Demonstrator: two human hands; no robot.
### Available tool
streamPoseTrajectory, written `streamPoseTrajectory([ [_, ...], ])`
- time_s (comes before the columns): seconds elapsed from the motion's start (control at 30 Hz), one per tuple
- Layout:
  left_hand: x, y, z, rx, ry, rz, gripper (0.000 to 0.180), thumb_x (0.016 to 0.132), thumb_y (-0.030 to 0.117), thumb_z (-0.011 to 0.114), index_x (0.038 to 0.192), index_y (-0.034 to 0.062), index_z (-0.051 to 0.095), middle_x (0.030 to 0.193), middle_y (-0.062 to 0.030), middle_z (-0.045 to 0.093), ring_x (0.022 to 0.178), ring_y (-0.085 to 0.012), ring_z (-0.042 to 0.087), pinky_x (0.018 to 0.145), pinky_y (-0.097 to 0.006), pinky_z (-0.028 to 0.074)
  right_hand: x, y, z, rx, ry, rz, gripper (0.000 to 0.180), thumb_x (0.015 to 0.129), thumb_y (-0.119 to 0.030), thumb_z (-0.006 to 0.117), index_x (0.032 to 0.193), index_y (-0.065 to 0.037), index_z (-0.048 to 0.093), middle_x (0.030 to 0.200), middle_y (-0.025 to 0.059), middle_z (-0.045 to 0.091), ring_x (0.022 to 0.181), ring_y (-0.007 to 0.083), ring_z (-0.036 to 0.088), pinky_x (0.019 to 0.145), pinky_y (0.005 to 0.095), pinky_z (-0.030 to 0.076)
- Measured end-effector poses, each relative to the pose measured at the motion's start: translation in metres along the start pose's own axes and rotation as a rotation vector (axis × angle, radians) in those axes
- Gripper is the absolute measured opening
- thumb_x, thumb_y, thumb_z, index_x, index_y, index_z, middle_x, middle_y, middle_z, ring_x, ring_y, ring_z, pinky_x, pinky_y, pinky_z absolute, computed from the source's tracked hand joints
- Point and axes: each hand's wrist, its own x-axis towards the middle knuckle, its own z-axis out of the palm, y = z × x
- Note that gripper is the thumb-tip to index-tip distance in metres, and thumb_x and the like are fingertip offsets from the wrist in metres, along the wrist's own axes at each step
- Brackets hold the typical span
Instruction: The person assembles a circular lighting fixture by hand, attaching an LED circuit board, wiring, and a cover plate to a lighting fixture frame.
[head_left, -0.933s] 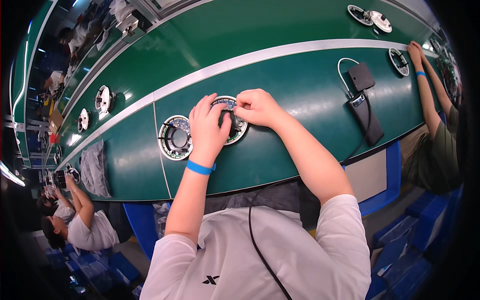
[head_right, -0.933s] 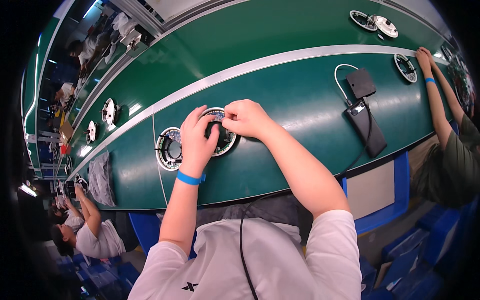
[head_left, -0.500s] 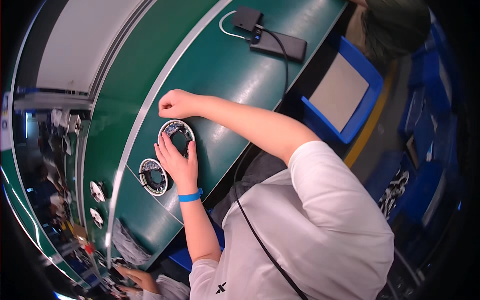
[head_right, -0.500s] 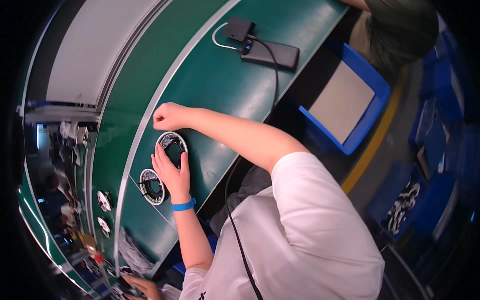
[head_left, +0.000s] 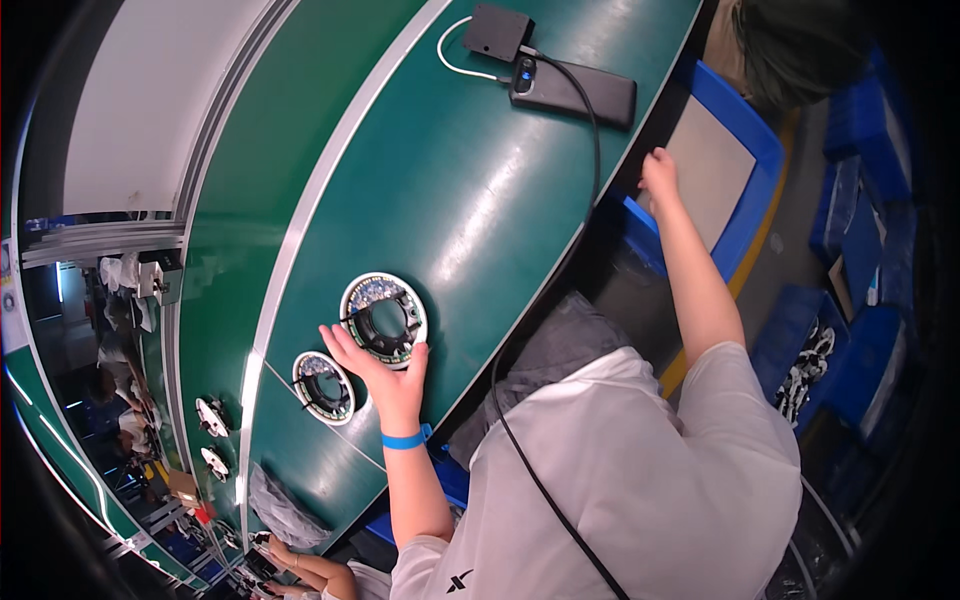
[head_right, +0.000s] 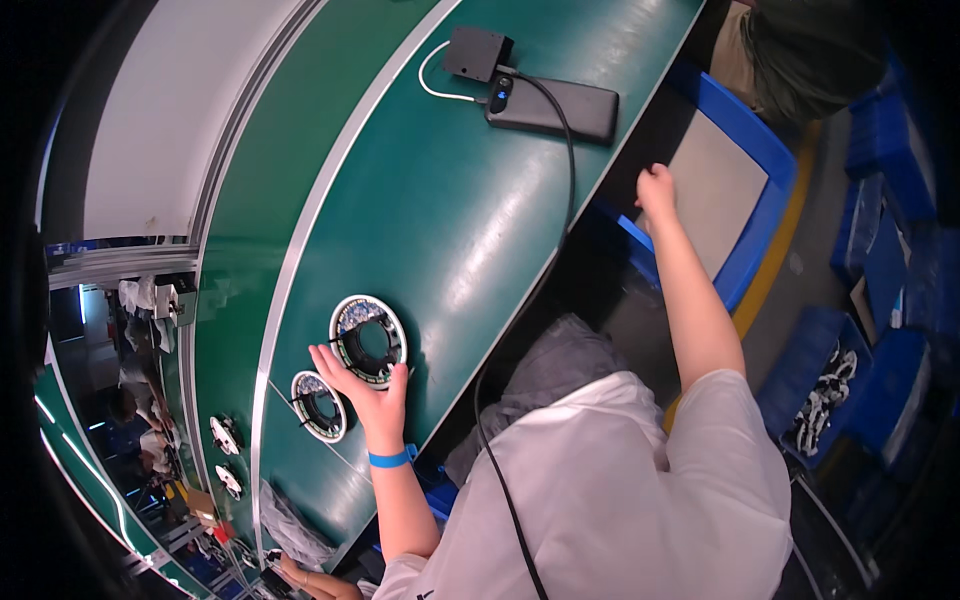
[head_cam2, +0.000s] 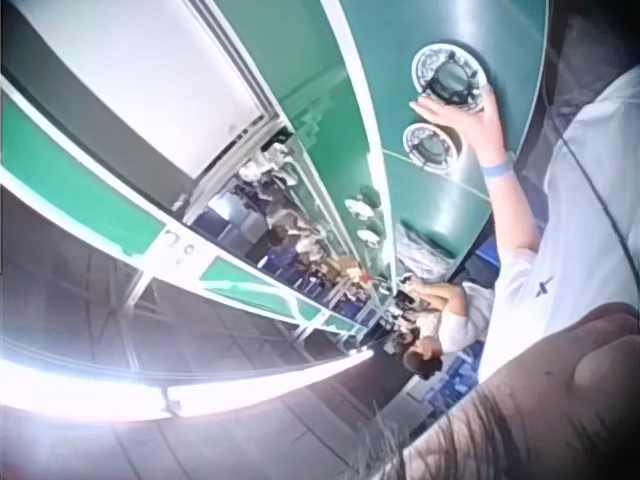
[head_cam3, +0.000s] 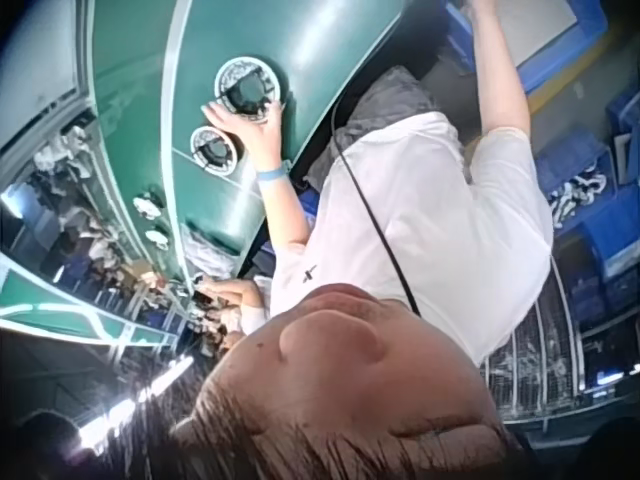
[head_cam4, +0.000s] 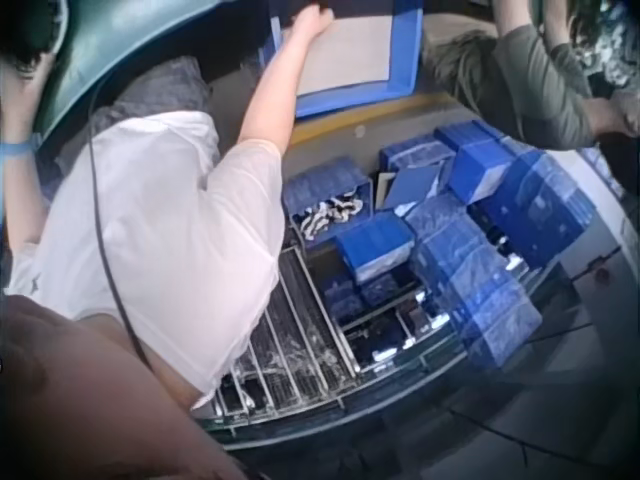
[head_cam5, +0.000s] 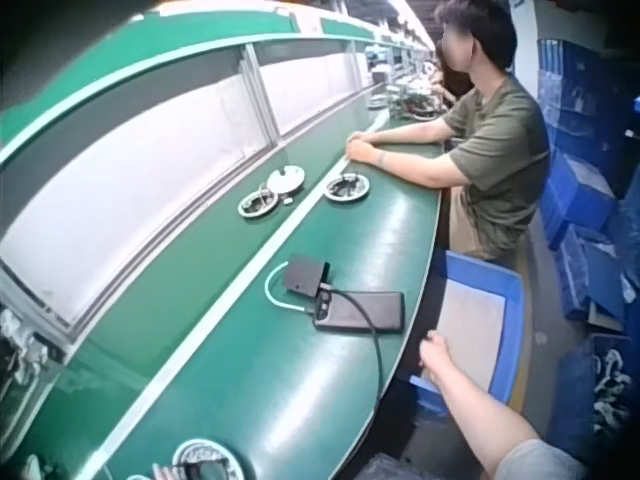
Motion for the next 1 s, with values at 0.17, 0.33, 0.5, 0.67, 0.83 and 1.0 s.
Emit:
streamPoseTrajectory([
  [0.17,-0.001,-0.006,0.002,-0.008,-0.034,-0.030,0.121,0.069,0.029,0.086,0.161,-0.0031,0.014,0.166,-0.0306,0.006,0.154,-0.0468,0.013,0.124,-0.053,0.020,0.011,0.013,0.051,-0.108,-0.260,-0.017,0.054,0.094,-0.032,0.067,0.140,-0.004,0.059,0.122,0.0205,0.067,0.113,0.0311,0.063,0.097,0.0425,0.050],
  [0.33,-0.004,-0.008,0.008,-0.186,0.040,-0.173,0.137,0.065,0.041,0.089,0.163,0.0002,0.003,0.164,-0.0254,0.012,0.151,-0.0432,0.025,0.124,-0.052,0.025,0.040,-0.024,0.136,-0.377,-0.264,-0.112,0.057,0.095,-0.035,0.065,0.143,-0.005,0.057,0.129,0.0222,0.063,0.120,0.0340,0.059,0.102,0.0449,0.047],
  [0.5,-0.002,-0.010,0.008,-0.097,0.039,-0.149,0.137,0.067,0.056,0.087,0.162,-0.0015,0.007,0.165,-0.0254,0.013,0.152,-0.0414,0.022,0.125,-0.053,0.023,0.081,-0.012,0.114,-0.693,-0.233,-0.191,0.060,0.095,-0.038,0.064,0.145,-0.006,0.055,0.137,0.0239,0.059,0.127,0.0368,0.055,0.107,0.0473,0.044],
  [0.67,0.003,-0.011,0.008,0.012,0.018,-0.092,0.132,0.071,0.066,0.082,0.161,-0.0020,0.013,0.165,-0.0298,0.017,0.153,-0.0431,0.021,0.124,-0.052,0.021,0.117,0.009,0.075,-0.989,-0.143,-0.292,0.063,0.096,-0.042,0.063,0.148,-0.007,0.053,0.144,0.0257,0.055,0.134,0.0397,0.050,0.112,0.0497,0.041],
  [0.83,0.004,-0.015,0.005,-0.003,0.022,-0.095,0.129,0.067,0.051,0.088,0.162,0.0004,0.017,0.164,-0.0304,0.017,0.151,-0.0481,0.021,0.122,-0.056,0.024,0.160,0.041,-0.059,-1.235,0.055,-0.296,0.070,0.097,-0.049,0.058,0.154,-0.010,0.045,0.155,0.0260,0.044,0.145,0.0429,0.039,0.120,0.0511,0.032],
  [1.0,0.006,-0.011,0.005,-0.053,0.014,-0.077,0.125,0.067,0.039,0.090,0.160,-0.0013,0.017,0.164,-0.0320,0.014,0.152,-0.0501,0.019,0.123,-0.057,0.023,0.089,0.112,-0.177,-1.192,0.360,-0.046,0.084,0.092,-0.055,0.060,0.145,0.010,0.046,0.147,0.0370,0.047,0.142,0.0500,0.041,0.120,0.0501,0.033],
])
